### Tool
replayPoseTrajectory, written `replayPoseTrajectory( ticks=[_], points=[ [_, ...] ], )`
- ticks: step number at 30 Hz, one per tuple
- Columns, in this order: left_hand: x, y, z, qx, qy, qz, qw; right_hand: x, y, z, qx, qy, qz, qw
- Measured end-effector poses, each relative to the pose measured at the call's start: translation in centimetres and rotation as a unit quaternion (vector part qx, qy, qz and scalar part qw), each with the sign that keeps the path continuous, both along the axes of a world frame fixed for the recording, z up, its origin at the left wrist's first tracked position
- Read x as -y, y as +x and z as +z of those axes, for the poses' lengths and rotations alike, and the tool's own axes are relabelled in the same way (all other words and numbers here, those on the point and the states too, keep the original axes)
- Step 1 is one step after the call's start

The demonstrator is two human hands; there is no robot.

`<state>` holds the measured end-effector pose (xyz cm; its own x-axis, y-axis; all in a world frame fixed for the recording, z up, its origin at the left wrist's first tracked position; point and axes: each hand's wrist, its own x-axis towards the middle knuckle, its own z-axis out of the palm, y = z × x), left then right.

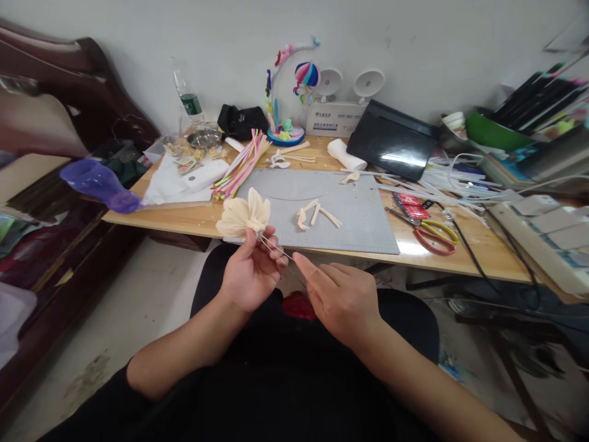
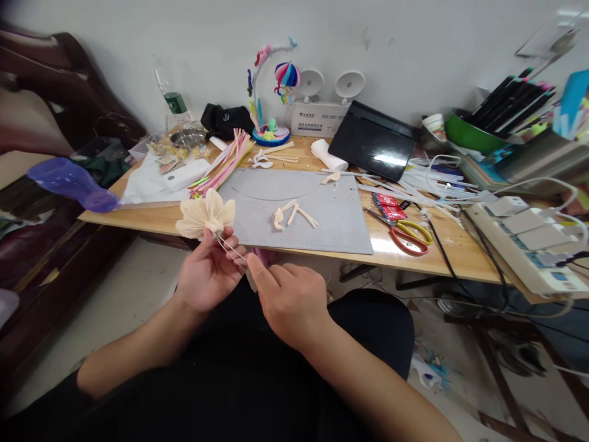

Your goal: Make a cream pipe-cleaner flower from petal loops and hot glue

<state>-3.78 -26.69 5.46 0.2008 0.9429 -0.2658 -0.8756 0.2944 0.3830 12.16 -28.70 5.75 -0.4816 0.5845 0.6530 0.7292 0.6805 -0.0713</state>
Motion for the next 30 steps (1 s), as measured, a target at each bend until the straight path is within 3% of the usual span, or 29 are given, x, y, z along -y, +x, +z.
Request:
replayPoseTrajectory(
  ticks=[7, 13, 19, 23, 30],
  points=[
    [-0.1, -0.1, 0.2, -0.002, -0.017, 0.016, 1.0, 0.0, 0.5, 0.3, -0.027, -0.05, 0.033, 0.998],
    [0.0, 0.2, 0.2, -0.006, -0.01, 0.012, 1.0, 0.2, 0.3, 0.3, -0.003, -0.02, 0.006, 1.0],
    [-0.2, 0.3, 0.2, -0.058, -0.005, 0.062, 0.996, 0.4, -0.5, 0.1, -0.014, -0.012, 0.004, 1.0],
    [-0.2, 0.1, 0.2, -0.095, 0.012, 0.097, 0.991, 0.4, -1.3, -0.8, -0.088, -0.087, 0.045, 0.991],
    [0.4, -0.2, 0.5, -0.167, 0.076, 0.122, 0.975, -0.5, -1.7, -1.9, -0.236, -0.22, 0.11, 0.94]
  ],
)
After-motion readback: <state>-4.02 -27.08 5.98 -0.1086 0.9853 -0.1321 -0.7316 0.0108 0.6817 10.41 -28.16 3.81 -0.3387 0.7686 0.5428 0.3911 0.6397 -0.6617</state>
